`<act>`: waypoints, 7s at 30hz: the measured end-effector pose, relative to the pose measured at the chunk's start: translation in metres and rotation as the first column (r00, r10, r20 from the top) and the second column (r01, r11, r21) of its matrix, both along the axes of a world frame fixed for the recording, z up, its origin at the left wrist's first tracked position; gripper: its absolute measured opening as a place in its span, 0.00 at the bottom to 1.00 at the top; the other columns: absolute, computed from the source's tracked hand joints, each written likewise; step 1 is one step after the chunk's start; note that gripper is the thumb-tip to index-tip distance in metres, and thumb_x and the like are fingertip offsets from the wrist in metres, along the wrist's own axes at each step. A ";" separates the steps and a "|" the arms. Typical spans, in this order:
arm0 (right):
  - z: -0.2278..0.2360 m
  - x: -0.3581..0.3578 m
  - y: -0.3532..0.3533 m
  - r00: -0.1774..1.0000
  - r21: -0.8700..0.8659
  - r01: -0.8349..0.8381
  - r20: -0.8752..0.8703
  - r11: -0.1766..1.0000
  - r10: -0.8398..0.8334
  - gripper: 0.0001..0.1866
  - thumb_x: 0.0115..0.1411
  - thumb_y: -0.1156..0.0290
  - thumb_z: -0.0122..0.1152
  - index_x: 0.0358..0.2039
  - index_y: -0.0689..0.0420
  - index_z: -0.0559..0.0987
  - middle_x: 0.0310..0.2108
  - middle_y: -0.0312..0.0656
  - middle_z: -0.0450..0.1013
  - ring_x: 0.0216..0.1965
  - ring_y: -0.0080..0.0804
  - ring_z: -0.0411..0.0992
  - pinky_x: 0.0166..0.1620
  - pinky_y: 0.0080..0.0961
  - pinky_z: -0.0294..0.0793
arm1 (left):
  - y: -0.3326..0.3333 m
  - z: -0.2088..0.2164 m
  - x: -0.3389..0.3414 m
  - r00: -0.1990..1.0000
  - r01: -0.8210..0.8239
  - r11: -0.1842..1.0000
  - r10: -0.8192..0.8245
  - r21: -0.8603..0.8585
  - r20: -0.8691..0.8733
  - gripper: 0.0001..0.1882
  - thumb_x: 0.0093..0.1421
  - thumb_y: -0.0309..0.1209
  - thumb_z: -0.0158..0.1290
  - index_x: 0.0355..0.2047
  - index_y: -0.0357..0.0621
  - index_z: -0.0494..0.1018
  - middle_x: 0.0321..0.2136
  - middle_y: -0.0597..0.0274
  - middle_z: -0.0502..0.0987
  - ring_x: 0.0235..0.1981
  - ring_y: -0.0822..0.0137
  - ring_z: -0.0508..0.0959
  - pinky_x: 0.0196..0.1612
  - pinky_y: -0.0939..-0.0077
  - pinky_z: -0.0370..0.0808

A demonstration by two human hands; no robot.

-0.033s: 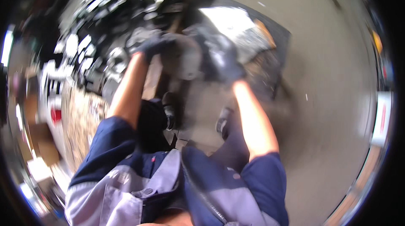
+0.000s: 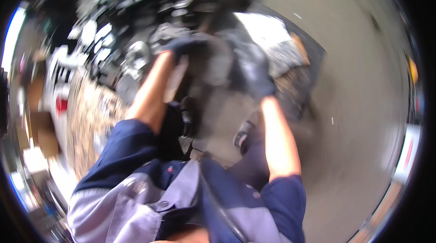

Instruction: The person scrapes metal parts with a handheld tool while crouched on the floor. They repeatedly pick up parts, scrape them, and place them back on a wooden pallet.

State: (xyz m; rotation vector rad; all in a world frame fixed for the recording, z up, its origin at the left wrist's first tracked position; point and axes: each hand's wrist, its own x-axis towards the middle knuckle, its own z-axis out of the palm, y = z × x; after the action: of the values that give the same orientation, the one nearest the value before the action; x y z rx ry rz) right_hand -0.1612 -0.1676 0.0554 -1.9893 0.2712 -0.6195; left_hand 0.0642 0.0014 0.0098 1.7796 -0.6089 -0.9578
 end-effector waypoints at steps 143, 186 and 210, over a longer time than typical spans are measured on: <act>-0.042 -0.062 -0.164 0.844 -0.300 0.435 -0.195 0.849 -0.500 0.07 0.56 0.73 0.56 0.35 0.61 0.77 0.31 0.48 0.75 0.32 0.32 0.75 0.36 0.25 0.72 | -0.028 -0.032 -0.032 0.913 -0.407 0.861 0.388 0.303 0.124 0.31 0.60 0.53 0.39 0.43 0.34 0.72 0.35 0.48 0.78 0.36 0.60 0.76 0.40 0.67 0.70; -0.042 -0.066 -0.156 0.910 -0.352 0.147 -0.319 0.924 -0.266 0.12 0.53 0.77 0.55 0.39 0.61 0.77 0.34 0.49 0.76 0.36 0.36 0.76 0.40 0.26 0.74 | -0.030 -0.052 -0.025 0.868 -0.497 0.844 0.487 0.201 0.102 0.29 0.58 0.52 0.43 0.37 0.34 0.76 0.31 0.47 0.79 0.35 0.56 0.78 0.39 0.66 0.71; -0.024 -0.060 -0.088 0.938 0.175 0.075 -0.346 0.982 -0.010 0.06 0.60 0.80 0.49 0.38 0.63 0.73 0.29 0.37 0.73 0.30 0.19 0.68 0.32 0.17 0.69 | -0.038 -0.070 -0.009 0.915 -0.338 0.835 0.183 0.434 0.359 0.35 0.56 0.58 0.40 0.37 0.34 0.75 0.36 0.39 0.76 0.44 0.48 0.75 0.46 0.64 0.68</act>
State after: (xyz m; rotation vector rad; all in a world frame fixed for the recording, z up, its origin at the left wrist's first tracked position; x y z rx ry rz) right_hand -0.2212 -0.2560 0.0318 -1.9049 0.5669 -0.2562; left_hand 0.0555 -0.0363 -0.0602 2.4268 -0.2988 -0.6810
